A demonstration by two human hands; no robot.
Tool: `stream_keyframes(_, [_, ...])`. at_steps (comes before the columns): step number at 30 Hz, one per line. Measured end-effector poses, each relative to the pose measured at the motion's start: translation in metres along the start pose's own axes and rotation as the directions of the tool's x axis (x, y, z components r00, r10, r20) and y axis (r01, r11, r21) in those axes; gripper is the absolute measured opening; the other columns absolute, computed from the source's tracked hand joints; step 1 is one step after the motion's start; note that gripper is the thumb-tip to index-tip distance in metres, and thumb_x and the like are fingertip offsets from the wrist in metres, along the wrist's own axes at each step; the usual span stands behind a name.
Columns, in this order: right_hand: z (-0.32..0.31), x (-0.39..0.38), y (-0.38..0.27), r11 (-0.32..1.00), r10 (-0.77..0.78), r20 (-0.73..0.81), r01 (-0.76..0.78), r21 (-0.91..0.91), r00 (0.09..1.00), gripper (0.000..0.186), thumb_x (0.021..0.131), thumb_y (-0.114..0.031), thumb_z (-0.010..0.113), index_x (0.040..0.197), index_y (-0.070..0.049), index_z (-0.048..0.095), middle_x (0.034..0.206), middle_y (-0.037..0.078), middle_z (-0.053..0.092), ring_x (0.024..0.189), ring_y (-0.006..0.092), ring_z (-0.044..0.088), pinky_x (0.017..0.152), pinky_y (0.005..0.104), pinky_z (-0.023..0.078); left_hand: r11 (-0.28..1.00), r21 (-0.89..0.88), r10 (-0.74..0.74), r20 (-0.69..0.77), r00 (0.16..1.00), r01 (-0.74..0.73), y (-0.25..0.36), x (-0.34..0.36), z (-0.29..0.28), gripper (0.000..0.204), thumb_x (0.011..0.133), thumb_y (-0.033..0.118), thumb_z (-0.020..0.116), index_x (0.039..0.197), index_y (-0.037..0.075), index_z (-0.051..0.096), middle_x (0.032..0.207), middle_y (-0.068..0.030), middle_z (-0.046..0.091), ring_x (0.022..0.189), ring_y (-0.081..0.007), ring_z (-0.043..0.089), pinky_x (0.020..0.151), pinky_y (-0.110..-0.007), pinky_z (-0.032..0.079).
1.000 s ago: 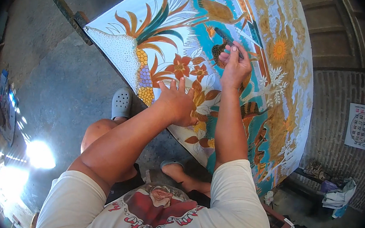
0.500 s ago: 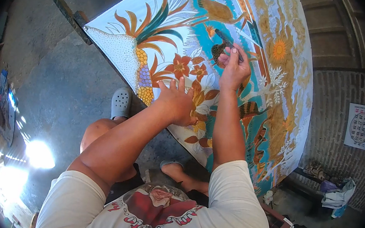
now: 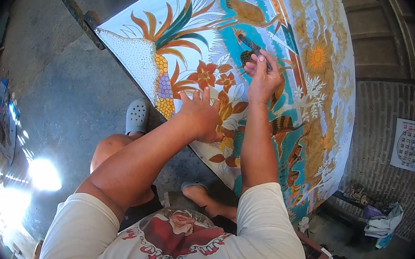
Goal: Applying wax or paint to a large piece of fabric with floral and bird designs using a canting or brush.
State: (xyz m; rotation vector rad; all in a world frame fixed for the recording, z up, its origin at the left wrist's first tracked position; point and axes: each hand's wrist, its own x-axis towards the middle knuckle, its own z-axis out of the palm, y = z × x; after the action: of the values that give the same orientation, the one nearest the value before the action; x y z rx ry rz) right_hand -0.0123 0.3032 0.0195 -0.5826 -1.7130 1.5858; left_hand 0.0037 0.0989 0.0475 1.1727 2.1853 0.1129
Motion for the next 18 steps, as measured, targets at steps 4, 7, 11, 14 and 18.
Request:
stream_keyframes(4, [-0.006,0.008,0.002,0.999,-0.005,0.003,0.005,-0.053,1.0,0.025,0.102,-0.011,0.063,0.123,0.002,0.068,0.101,0.017,0.075,0.07,0.0145,0.07,0.062,0.0309,0.062,1.0,0.002,0.003,0.007,1.0,-0.003,0.001,-0.001,-0.002,0.107,0.084,0.071,0.066,0.161,0.006,0.03,0.166,-0.0327,0.019,0.152,-0.0493,0.028,0.116,-0.071,0.026])
stream_keyframes(7, [-0.007,0.009,-0.003,0.999,-0.019,-0.011,0.019,-0.033,1.0,0.025,0.102,-0.011,0.063,0.122,0.002,0.068,0.101,0.016,0.075,0.07,0.0142,0.07,0.063,0.0306,0.062,1.0,-0.025,0.008,0.014,1.0,-0.007,0.0,-0.002,-0.002,0.104,0.088,0.067,0.064,0.161,0.002,0.029,0.167,-0.0315,0.017,0.152,-0.0494,0.027,0.113,-0.075,0.023])
stream_keyframes(11, [-0.006,0.007,-0.006,1.0,-0.002,0.038,0.003,-0.024,0.999,0.024,0.102,-0.011,0.062,0.123,0.002,0.068,0.101,0.015,0.075,0.07,0.0139,0.069,0.063,0.0302,0.061,1.0,-0.026,0.008,0.008,1.0,-0.008,0.0,0.0,-0.001,0.105,0.087,0.067,0.065,0.161,0.003,0.029,0.167,-0.0316,0.018,0.152,-0.0494,0.027,0.113,-0.075,0.023])
stream_keyframes(14, [-0.008,0.012,0.0,0.998,0.018,0.04,-0.015,-0.062,0.999,0.024,0.102,-0.011,0.062,0.122,0.002,0.067,0.101,0.015,0.075,0.071,0.0141,0.069,0.063,0.03,0.061,1.0,-0.009,0.007,0.002,1.0,-0.007,0.001,0.0,-0.002,0.105,0.085,0.069,0.066,0.161,0.005,0.029,0.166,-0.0323,0.019,0.152,-0.0496,0.028,0.114,-0.073,0.025])
stream_keyframes(18, [-0.009,0.015,-0.005,0.999,0.002,-0.007,-0.003,-0.053,1.0,0.024,0.102,-0.011,0.063,0.122,0.002,0.068,0.102,0.015,0.075,0.071,0.0142,0.069,0.064,0.0299,0.061,1.0,0.003,0.001,-0.007,1.0,-0.001,0.001,0.001,0.001,0.106,0.084,0.071,0.066,0.161,0.007,0.03,0.166,-0.0329,0.02,0.151,-0.0499,0.028,0.115,-0.071,0.026])
